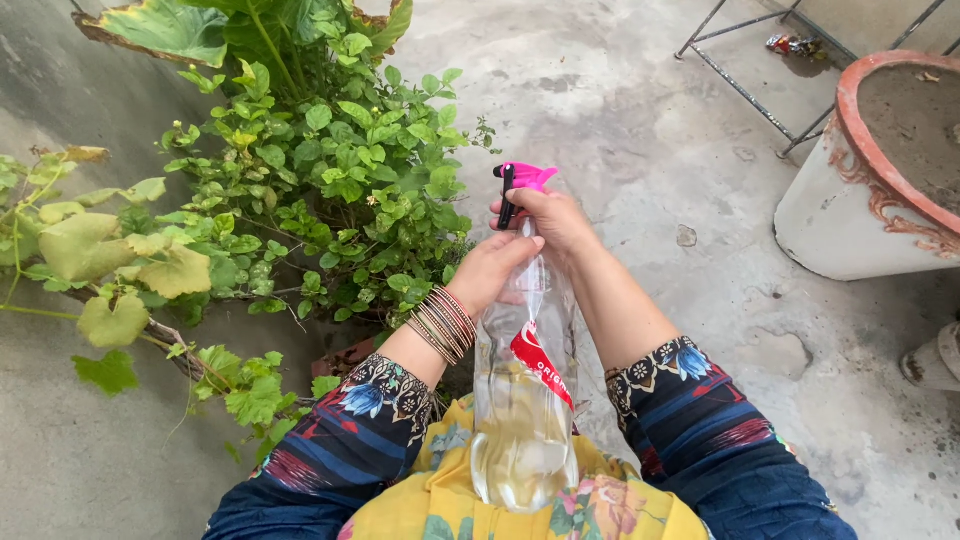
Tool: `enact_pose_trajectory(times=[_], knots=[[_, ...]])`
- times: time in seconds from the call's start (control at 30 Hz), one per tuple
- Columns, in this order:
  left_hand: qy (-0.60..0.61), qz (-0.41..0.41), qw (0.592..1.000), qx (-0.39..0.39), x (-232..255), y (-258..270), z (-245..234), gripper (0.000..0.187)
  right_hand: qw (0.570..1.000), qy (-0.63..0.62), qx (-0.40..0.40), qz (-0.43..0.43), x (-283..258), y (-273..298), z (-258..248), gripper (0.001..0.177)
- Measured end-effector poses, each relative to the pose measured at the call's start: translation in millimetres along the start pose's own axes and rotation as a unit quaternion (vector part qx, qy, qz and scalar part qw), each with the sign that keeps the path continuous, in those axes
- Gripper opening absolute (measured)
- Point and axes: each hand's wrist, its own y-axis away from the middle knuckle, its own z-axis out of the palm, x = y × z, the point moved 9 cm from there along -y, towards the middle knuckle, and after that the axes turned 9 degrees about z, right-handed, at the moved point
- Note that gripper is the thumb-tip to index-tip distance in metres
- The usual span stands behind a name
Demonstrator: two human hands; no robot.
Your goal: The person holds a spray bottle and sprays water onto the leaves of a plant, moving the bottle to reach different sections of the foliage.
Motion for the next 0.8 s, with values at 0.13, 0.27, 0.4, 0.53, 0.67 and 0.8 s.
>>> enact_pose_trajectory(times=[0.13,0.27,0.4,0.53,0.67,0.8], knots=[[-0.003,-0.008,1.000,0.019,2.6,2.3,-0.8,0.053,0.999,-0.043,-0.028,0.006,-9.9,15.8,19.0,0.029],[-0.004,-0.004,1.000,0.020,8.0,5.9,0.8,0.052,0.997,-0.054,-0.060,-0.011,-12.6,14.1,19.9,0.031],[-0.015,0.018,1.000,0.015,9.9,3.4,1.1,0.050,0.991,-0.065,-0.110,-0.044,-24.6,21.1,30.4,0.027],[-0.004,0.025,1.000,0.012,17.5,4.0,3.1,0.047,0.995,-0.062,-0.071,-0.015,-29.1,26.3,33.1,0.028],[0.007,0.024,1.000,0.006,21.3,4.6,4.9,0.046,0.998,-0.034,-0.052,-0.025,-22.6,10.4,17.2,0.026],[0.000,0.017,1.000,0.010,25.3,8.8,7.4,0.045,0.997,-0.048,-0.048,-0.023,-23.6,17.7,20.6,0.028]])
